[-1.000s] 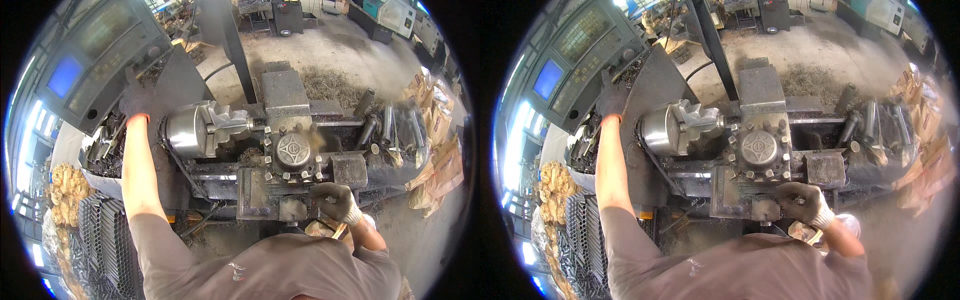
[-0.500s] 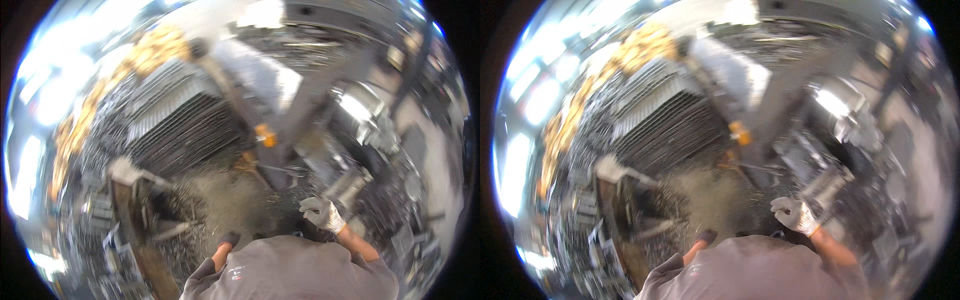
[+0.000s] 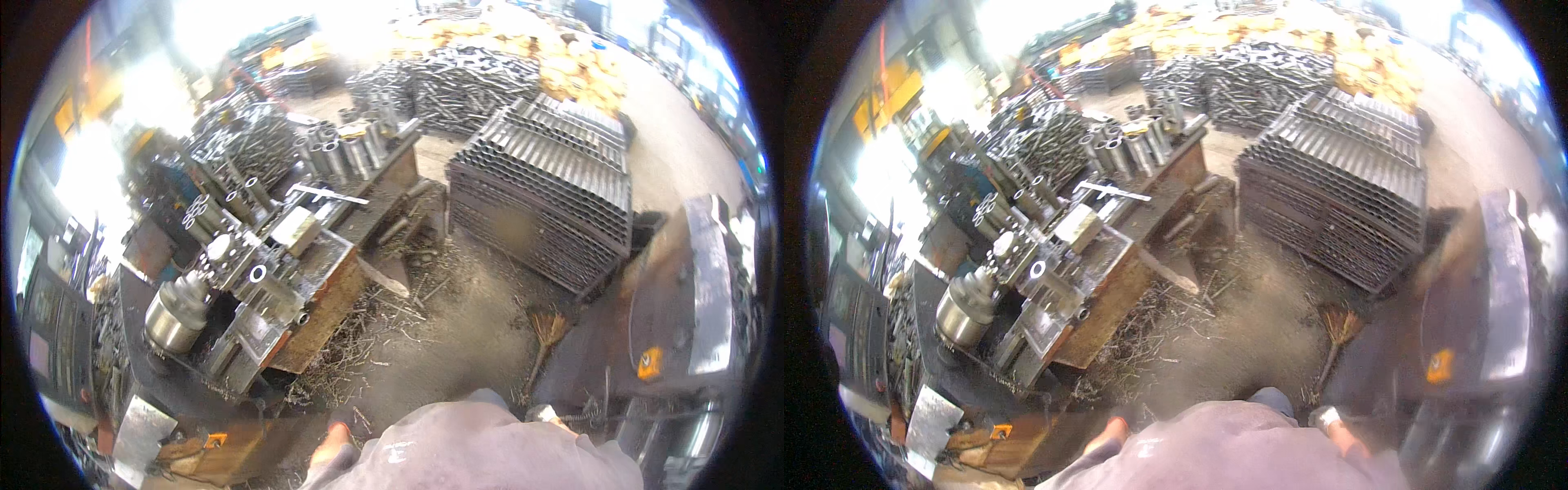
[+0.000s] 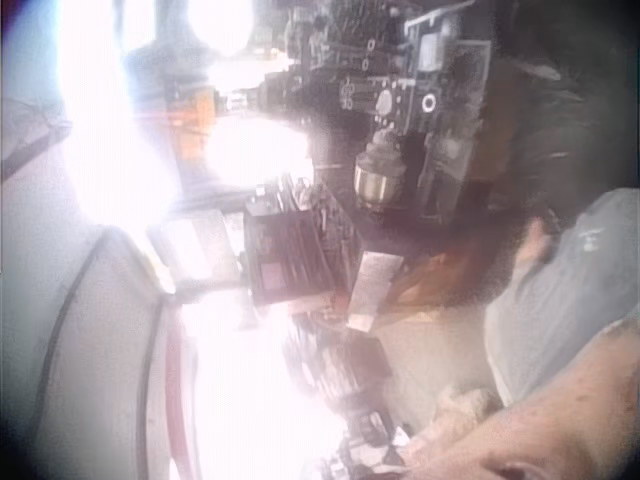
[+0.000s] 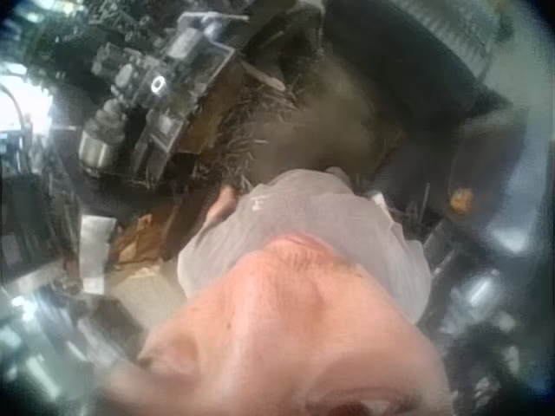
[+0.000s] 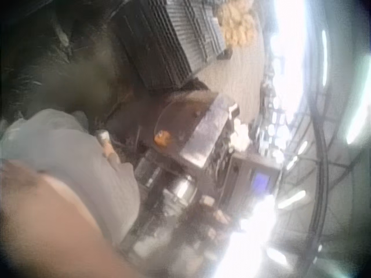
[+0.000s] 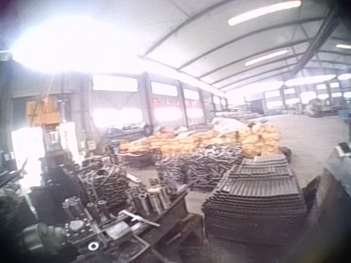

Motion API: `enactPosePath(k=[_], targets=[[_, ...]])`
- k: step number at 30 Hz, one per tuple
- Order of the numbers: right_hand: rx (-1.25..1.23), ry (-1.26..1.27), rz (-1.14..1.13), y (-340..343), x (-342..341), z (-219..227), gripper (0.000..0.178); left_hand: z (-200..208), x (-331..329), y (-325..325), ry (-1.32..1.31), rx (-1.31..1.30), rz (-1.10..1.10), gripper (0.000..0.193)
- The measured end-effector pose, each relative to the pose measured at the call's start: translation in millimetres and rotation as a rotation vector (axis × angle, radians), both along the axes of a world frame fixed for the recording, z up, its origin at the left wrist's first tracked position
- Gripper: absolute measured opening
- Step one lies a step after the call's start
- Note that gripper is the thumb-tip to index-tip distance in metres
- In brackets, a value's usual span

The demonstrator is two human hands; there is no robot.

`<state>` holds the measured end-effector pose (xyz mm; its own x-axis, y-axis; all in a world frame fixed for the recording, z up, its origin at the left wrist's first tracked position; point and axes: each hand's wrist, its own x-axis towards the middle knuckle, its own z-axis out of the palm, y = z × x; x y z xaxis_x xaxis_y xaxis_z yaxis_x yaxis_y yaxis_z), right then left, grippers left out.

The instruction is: The person repeatedly picks up hollow metal tubes, inserts them into a lathe chuck, and removes them after brief machine operation. The person handles the tubes one at a time and places them aside after each cycle.

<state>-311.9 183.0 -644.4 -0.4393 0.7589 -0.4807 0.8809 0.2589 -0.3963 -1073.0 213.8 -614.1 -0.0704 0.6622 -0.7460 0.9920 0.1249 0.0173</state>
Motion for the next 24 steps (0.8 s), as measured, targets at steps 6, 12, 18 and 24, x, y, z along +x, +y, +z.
enactPosePath(k=[6,12,18,24], targets=[[-0.214,-0.209,0.060,96,6,-42,0.026,-11,63,-94,-0.300,-0.200,0.615,0.040],[-0.151,-0.294,0.235,285,-40,-6,0.029,14,103,-26,-0.296,-0.098,0.768,0.047],[0.201,-0.138,0.473,448,-70,11,0.021,108,145,111,-0.318,0.139,0.936,0.054],[0.154,-0.221,0.571,506,-89,-31,0.019,165,159,171,-0.290,0.318,0.869,0.059]])
